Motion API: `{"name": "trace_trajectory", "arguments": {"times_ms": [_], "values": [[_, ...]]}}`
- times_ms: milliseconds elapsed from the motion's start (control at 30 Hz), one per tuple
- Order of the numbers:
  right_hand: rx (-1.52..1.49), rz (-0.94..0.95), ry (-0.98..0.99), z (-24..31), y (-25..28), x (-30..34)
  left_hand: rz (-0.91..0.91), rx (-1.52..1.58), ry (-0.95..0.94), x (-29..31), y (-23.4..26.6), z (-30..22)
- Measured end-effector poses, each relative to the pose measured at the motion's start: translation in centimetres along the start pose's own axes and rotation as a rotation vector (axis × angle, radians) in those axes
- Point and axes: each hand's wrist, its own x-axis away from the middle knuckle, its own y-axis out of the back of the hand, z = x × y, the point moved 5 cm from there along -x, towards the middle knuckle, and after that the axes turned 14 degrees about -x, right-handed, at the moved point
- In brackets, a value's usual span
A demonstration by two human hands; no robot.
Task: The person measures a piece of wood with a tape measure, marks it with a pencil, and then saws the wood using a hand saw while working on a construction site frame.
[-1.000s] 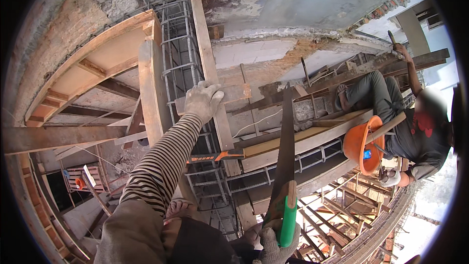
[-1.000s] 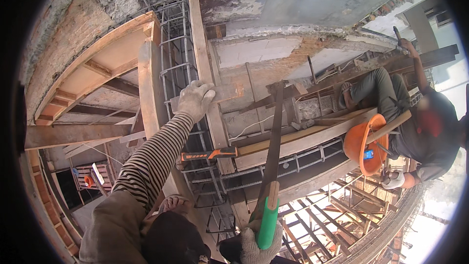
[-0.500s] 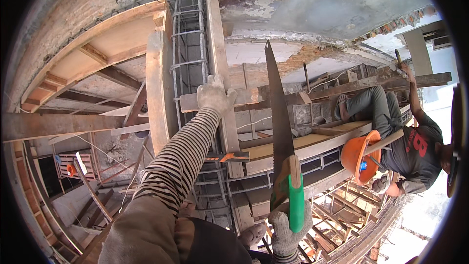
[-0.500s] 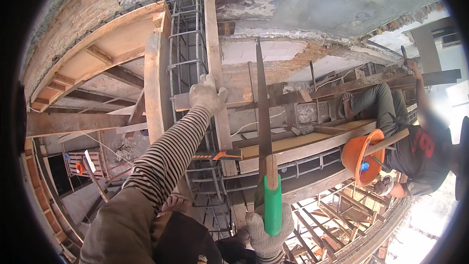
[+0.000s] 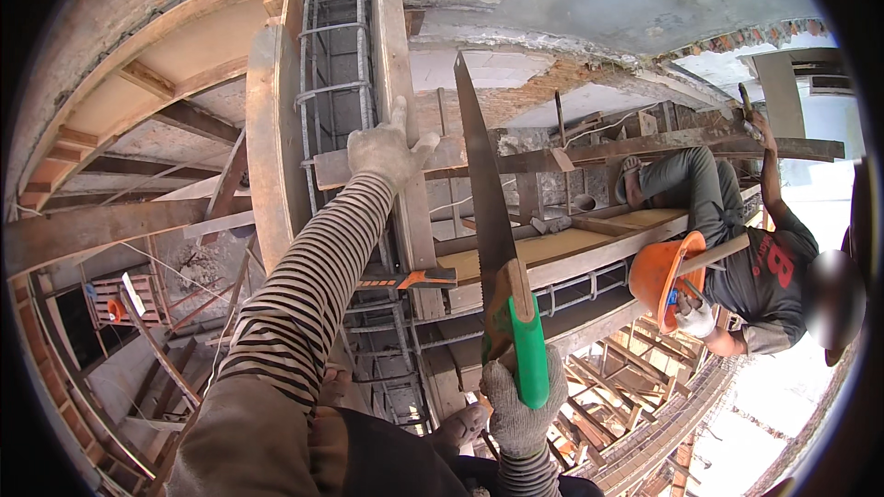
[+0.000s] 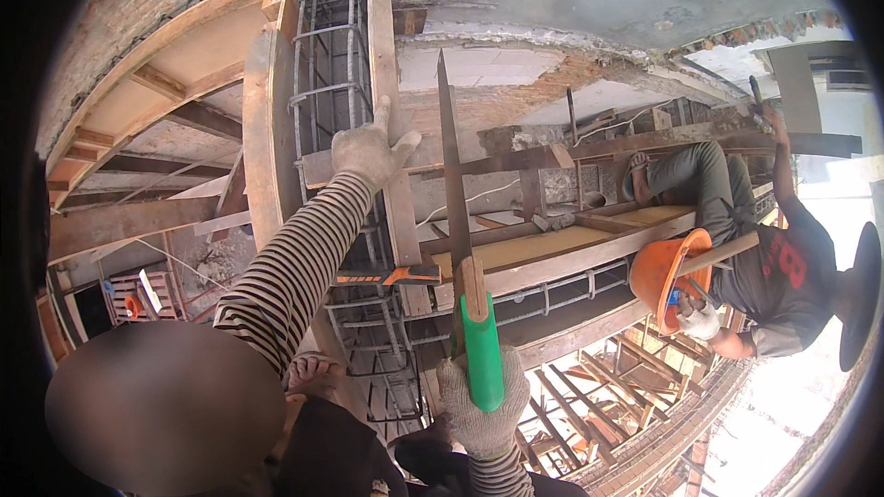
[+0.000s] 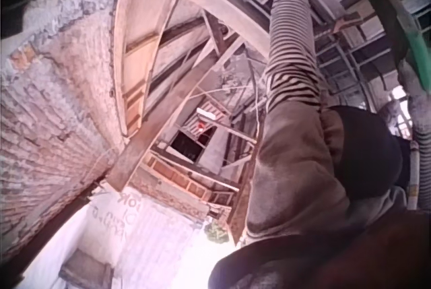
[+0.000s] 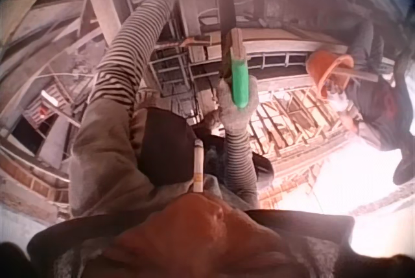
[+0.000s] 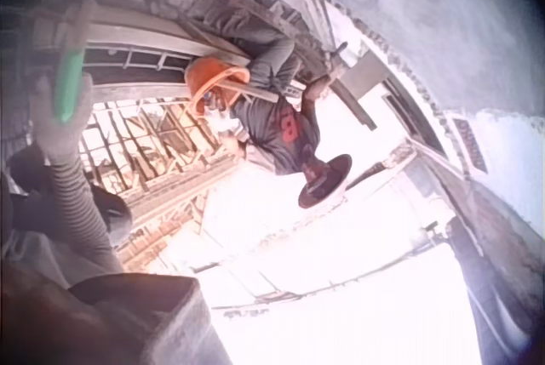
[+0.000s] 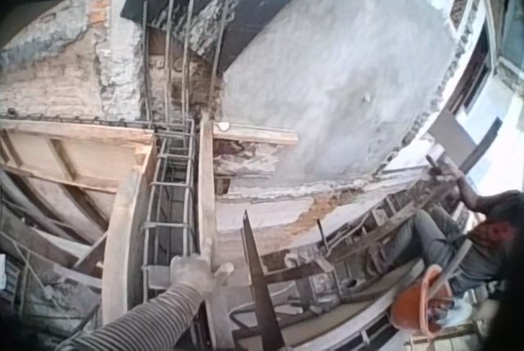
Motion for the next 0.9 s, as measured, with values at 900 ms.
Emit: {"name": "trace_trajectory", "arguments": {"times_ms": [900], "values": [[0.008, 0.086, 0.023, -3.1, -1.4, -0.2, -0.001, 0.012, -0.025, -1.1, -1.2, 0.1]]}}
